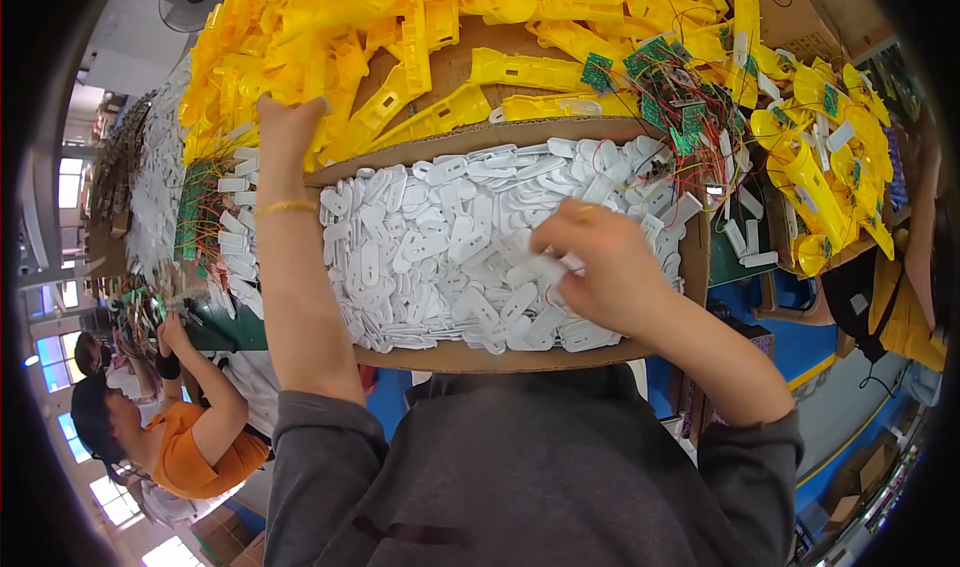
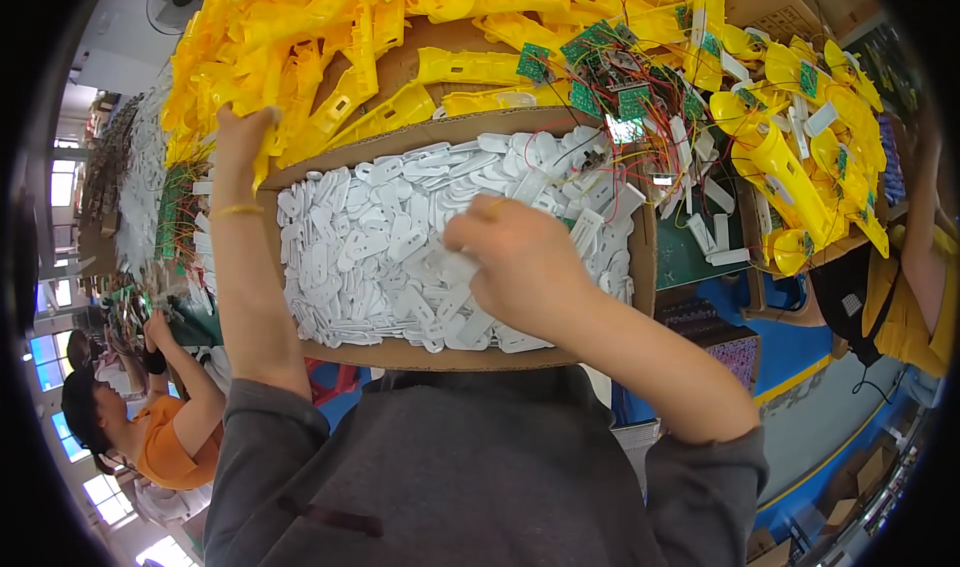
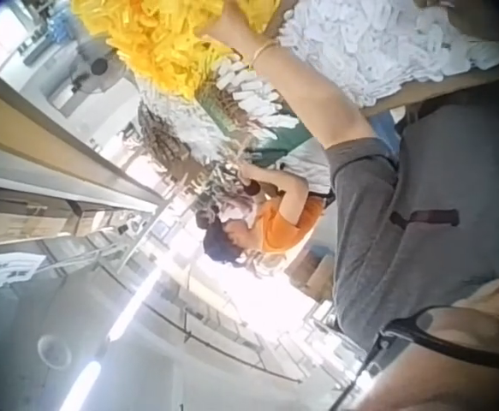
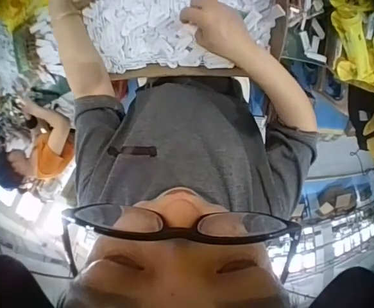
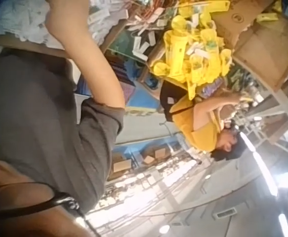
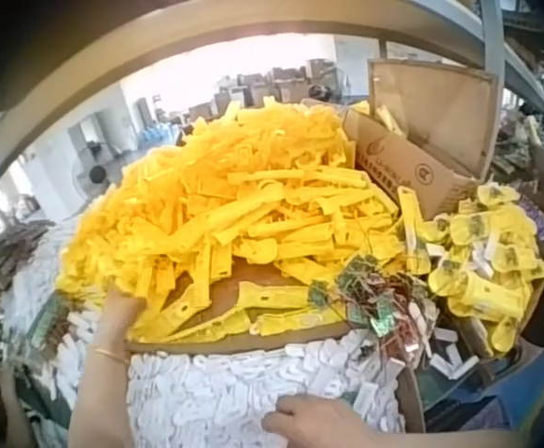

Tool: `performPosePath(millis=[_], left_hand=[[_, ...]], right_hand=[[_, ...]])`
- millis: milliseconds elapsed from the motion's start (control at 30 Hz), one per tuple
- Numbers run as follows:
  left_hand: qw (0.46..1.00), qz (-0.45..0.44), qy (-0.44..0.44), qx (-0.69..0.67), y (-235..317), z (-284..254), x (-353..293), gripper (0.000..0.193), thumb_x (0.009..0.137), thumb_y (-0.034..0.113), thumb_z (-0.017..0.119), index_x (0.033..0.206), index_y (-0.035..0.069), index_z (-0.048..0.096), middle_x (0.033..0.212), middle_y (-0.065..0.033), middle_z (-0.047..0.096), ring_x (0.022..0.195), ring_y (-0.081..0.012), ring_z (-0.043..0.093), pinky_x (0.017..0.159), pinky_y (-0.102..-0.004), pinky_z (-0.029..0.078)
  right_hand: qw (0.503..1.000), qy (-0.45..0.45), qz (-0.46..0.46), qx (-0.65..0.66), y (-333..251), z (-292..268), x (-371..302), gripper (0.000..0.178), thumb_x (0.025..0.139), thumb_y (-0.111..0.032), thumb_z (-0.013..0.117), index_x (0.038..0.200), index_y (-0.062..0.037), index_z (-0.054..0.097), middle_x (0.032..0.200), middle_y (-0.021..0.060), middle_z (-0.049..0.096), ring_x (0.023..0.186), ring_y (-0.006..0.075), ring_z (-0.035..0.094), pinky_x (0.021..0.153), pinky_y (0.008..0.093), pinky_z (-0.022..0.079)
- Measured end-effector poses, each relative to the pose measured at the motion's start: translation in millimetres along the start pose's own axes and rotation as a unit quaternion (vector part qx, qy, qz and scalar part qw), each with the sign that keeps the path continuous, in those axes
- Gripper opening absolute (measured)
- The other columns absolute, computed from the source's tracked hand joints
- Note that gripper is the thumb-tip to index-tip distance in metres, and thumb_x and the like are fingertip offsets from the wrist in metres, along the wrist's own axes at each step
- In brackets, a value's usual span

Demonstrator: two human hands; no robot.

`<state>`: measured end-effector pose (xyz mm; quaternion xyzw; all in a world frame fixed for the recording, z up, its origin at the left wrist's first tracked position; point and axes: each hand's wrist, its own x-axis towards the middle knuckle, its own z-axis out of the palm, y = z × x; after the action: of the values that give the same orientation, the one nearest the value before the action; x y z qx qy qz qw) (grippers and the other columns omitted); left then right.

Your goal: The person is assembling small electronic circuit boards and wires into yellow plastic housings at a factory assembly line.

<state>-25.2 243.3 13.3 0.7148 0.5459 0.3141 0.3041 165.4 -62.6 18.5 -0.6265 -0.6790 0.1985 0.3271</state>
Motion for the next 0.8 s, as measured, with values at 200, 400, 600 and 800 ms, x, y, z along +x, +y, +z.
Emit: performPosePath(millis=[200,400,600,800], left_hand=[[0.762,-0.165,-0.318,-0.539,54,-4,-134,0.043,0.080,0.010,0.060,0.117,-0.002,0.044,0.096,-0.0109,0.058,0.071,-0.0117,0.056,0.058,-0.0214,0.046],[0.769,-0.206,-0.360,-0.487,96,34,-222,0.035,0.092,0.017,0.048,0.124,0.007,0.041,0.106,-0.0068,0.055,0.082,-0.0117,0.057,0.068,-0.0241,0.049],[0.818,-0.149,-0.362,-0.422,81,41,-225,0.047,0.095,0.042,0.037,0.126,0.007,0.039,0.103,-0.0071,0.058,0.087,-0.0115,0.057,0.074,-0.0246,0.049],[0.777,-0.224,-0.362,-0.464,75,42,-226,0.039,0.096,0.023,0.042,0.131,0.007,0.036,0.099,-0.0046,0.058,0.085,-0.0092,0.056,0.075,-0.0232,0.047]], right_hand=[[0.778,0.053,0.228,0.583,-20,-10,-22,0.009,0.084,-0.011,0.060,0.083,-0.0035,0.056,0.070,0.0004,0.057,0.057,0.0058,0.049,0.049,0.0201,0.038],[0.721,0.036,0.251,0.645,-31,11,-26,0.010,0.085,-0.012,0.059,0.082,-0.0047,0.054,0.067,0.0001,0.059,0.056,0.0033,0.050,0.049,0.0163,0.035],[0.752,0.025,0.258,0.606,-31,11,-31,0.010,0.086,-0.011,0.058,0.082,-0.0035,0.053,0.068,0.0011,0.060,0.058,0.0034,0.052,0.052,0.0165,0.040],[0.777,0.029,0.279,0.564,-36,14,-32,0.011,0.086,-0.009,0.058,0.081,-0.0026,0.051,0.067,0.0021,0.060,0.058,0.0047,0.055,0.051,0.0179,0.043]])
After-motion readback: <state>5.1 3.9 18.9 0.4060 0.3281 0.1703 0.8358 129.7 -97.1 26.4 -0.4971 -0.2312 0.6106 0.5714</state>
